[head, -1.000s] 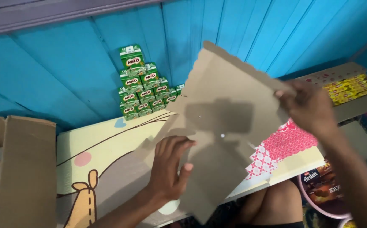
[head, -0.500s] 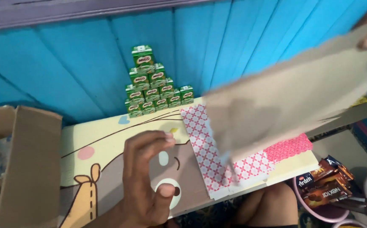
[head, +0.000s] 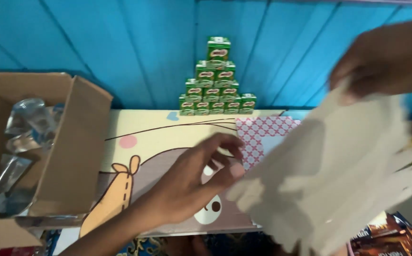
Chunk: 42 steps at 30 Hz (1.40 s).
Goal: The person sits on the floor and folds a flat printed cardboard sheet into a gift box, pressing creases, tucking side flaps and folding the edges inward by hand. They rotate the box and work each side until the box takes shape on the table.
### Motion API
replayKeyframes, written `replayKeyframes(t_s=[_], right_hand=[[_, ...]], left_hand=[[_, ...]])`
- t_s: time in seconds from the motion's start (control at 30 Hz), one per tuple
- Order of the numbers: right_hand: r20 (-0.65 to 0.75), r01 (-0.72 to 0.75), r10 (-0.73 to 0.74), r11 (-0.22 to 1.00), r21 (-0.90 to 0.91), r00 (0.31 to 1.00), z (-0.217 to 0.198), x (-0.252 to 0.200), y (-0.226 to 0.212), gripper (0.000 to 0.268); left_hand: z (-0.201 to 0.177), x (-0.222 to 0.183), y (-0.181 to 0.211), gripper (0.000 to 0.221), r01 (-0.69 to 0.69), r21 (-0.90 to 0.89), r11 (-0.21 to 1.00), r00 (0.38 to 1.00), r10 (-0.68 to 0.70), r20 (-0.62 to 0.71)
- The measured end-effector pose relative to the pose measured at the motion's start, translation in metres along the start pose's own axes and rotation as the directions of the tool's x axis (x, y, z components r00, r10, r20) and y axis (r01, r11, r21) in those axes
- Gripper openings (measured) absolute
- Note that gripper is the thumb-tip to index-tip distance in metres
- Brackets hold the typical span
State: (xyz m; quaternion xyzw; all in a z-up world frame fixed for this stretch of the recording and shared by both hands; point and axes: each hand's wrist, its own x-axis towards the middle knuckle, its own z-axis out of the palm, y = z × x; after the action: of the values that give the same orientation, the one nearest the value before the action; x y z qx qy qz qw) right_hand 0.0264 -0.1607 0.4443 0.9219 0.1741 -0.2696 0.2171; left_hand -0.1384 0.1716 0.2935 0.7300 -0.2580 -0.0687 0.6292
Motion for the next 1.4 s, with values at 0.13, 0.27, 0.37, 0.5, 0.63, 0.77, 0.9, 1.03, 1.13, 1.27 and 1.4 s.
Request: replayKeyframes(t_s=[0.13, 0.27, 0.37, 0.5, 0.63, 0.77, 0.9, 1.03, 1.13, 1.27, 1.4], right_hand=[[-0.046, 0.249, -0.246, 0.961, 0.123, 0.968, 0.031, 0.101, -0.087, 0.041], [0.012, 0.353, -0.368, 0.899, 0.259, 0.930, 0.074, 0.191, -0.146, 0.035], [-0.110, 0.410, -0.395, 0.875, 0.256, 0.912, 0.108, 0.241, -0.187, 0.032], [-0.342, 0.334, -0.252, 0.920, 0.207, 0.906, 0.125, 0.246, -0.235, 0.054], [-0.590, 0.532, -0.369, 0.838, 0.123, 0.718, 0.156, 0.234, -0.265, 0.066], [-0.638, 0.664, -0.468, 0.742, 0.091, 0.611, 0.216, 0.211, -0.304, 0.066], [-0.648, 0.766, -0.583, 0.642, 0.000, 0.489, 0.259, 0.199, -0.336, 0.063], [-0.706, 0.840, -0.547, 0.528, 0.127, 0.450, 0.268, 0.191, -0.357, 0.051], [-0.755, 0.840, -0.521, 0.537, 0.071, 0.397, 0.257, 0.186, -0.365, 0.047], [-0.772, 0.839, -0.505, 0.539, 0.069, 0.387, 0.266, 0.190, -0.368, 0.044], [-0.757, 0.822, -0.510, 0.566, 0.064, 0.410, 0.276, 0.196, -0.366, 0.040]], left_hand=[[-0.017, -0.004, -0.030, 0.054, 0.304, 0.195, 0.933, 0.945, -0.322, 0.066], [-0.029, -0.015, -0.064, 0.057, 0.451, 0.301, 0.840, 0.865, -0.494, 0.082], [-0.036, -0.022, -0.099, 0.045, 0.525, 0.443, 0.726, 0.806, -0.592, 0.014], [-0.055, -0.035, -0.157, 0.045, 0.617, 0.455, 0.642, 0.759, -0.638, -0.128], [-0.071, -0.052, -0.208, 0.032, 0.659, 0.361, 0.660, 0.750, -0.614, -0.247], [-0.077, -0.060, -0.243, 0.030, 0.677, 0.379, 0.631, 0.735, -0.600, -0.315], [-0.071, -0.065, -0.261, 0.018, 0.554, 0.389, 0.736, 0.811, -0.371, -0.453], [-0.071, -0.064, -0.254, 0.017, 0.455, 0.347, 0.820, 0.860, -0.303, -0.411], [-0.072, -0.063, -0.245, 0.011, 0.423, 0.322, 0.847, 0.871, -0.283, -0.400], [-0.068, -0.062, -0.239, 0.018, 0.404, 0.251, 0.880, 0.879, -0.297, -0.374], [-0.054, -0.060, -0.232, 0.012, 0.371, 0.325, 0.870, 0.910, -0.271, -0.313]])
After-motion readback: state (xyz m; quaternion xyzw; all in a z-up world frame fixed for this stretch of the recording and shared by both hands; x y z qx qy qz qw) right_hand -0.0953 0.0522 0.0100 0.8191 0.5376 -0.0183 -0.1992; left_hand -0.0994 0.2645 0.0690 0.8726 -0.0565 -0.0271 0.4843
